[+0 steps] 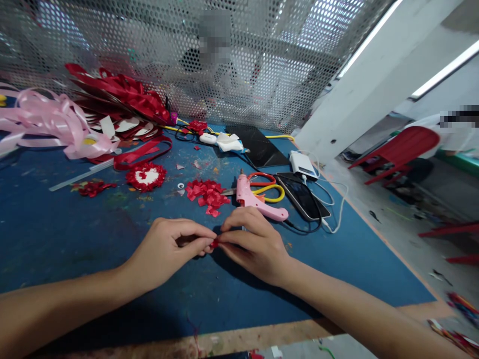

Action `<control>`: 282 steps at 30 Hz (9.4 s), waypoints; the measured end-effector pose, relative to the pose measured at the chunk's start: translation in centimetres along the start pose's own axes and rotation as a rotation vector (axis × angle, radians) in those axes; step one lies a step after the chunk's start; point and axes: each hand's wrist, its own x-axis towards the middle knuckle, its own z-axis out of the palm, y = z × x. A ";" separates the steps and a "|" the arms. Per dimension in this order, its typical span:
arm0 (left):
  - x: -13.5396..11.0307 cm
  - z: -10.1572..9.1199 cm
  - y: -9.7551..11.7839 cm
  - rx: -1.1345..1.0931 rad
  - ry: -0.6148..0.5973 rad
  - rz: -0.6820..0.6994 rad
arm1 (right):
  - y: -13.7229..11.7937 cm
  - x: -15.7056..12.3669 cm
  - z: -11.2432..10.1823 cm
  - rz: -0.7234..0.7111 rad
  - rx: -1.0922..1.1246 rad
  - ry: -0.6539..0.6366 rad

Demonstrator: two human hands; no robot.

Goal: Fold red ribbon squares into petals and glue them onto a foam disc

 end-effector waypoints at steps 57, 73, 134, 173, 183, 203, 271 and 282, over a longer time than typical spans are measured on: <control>-0.2 0.2 -0.9 0.762 -0.070 0.627 | -0.9 -0.1 0.3 0.028 -0.036 -0.079; 0.4 -0.4 -1.1 0.603 0.082 0.562 | 0.8 0.4 -1.9 0.202 -0.020 0.070; 5.0 -6.7 -2.6 1.145 -0.252 0.451 | 1.1 -0.3 -2.8 0.027 0.034 -0.128; 4.1 -5.3 -1.9 0.251 0.255 0.042 | 4.8 -0.1 -3.7 0.297 0.001 0.031; 4.3 -5.2 -1.7 0.252 0.172 -0.042 | 5.0 -0.5 -3.6 0.323 0.085 -0.020; 4.2 -4.9 -2.6 0.253 0.015 -0.013 | 5.1 -0.5 -3.7 0.339 0.047 -0.069; 4.9 -2.3 -0.1 0.292 -0.236 0.183 | 19.9 -5.8 -16.6 1.059 -0.556 0.025; 4.9 -2.2 -0.2 0.290 -0.246 0.177 | 19.7 -5.5 -17.6 1.033 -0.378 0.141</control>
